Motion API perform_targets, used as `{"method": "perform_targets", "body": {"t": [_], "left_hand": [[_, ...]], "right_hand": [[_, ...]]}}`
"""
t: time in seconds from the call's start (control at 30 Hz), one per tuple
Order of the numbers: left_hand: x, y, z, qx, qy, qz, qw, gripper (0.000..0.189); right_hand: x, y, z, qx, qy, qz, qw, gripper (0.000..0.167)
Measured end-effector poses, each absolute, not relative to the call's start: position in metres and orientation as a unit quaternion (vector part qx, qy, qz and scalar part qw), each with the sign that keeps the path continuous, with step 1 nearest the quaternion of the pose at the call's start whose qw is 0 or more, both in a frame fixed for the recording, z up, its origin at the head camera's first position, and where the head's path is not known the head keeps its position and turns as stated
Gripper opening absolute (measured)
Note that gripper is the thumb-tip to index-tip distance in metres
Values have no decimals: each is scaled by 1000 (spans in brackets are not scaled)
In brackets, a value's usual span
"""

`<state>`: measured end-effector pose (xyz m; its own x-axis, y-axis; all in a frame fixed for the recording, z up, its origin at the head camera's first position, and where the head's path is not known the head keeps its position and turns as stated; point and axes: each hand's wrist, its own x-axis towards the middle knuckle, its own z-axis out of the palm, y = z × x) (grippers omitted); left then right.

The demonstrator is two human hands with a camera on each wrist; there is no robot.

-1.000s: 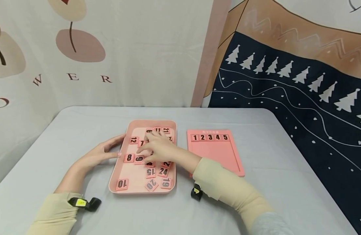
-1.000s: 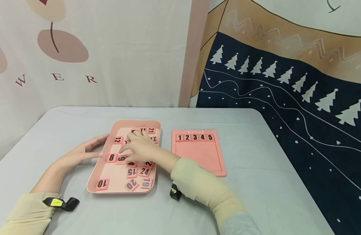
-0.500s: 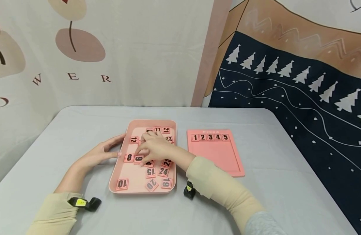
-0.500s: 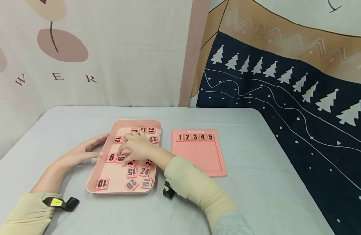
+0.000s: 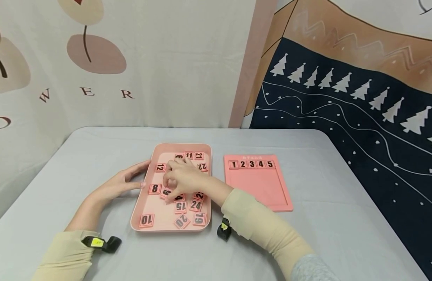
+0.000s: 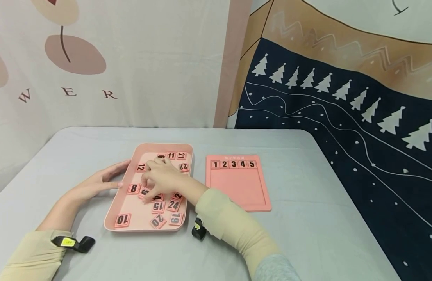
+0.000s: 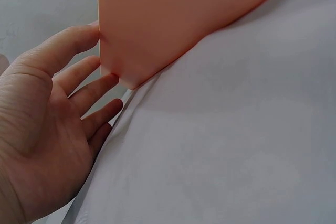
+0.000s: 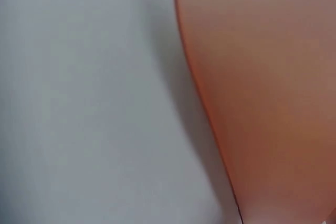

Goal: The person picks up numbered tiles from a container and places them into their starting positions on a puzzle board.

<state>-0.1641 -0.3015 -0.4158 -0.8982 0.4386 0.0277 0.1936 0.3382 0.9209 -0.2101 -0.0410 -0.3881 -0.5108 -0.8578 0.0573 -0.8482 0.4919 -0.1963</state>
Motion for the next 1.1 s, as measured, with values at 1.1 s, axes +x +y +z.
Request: {"method": "perform_targets", "body": {"t": [1.1], "left_hand": [[-164,-298,-414,173,822,529,117,71]], "right_hand": [[-206,76,-367,-286,900,-267,-192,36]]}}
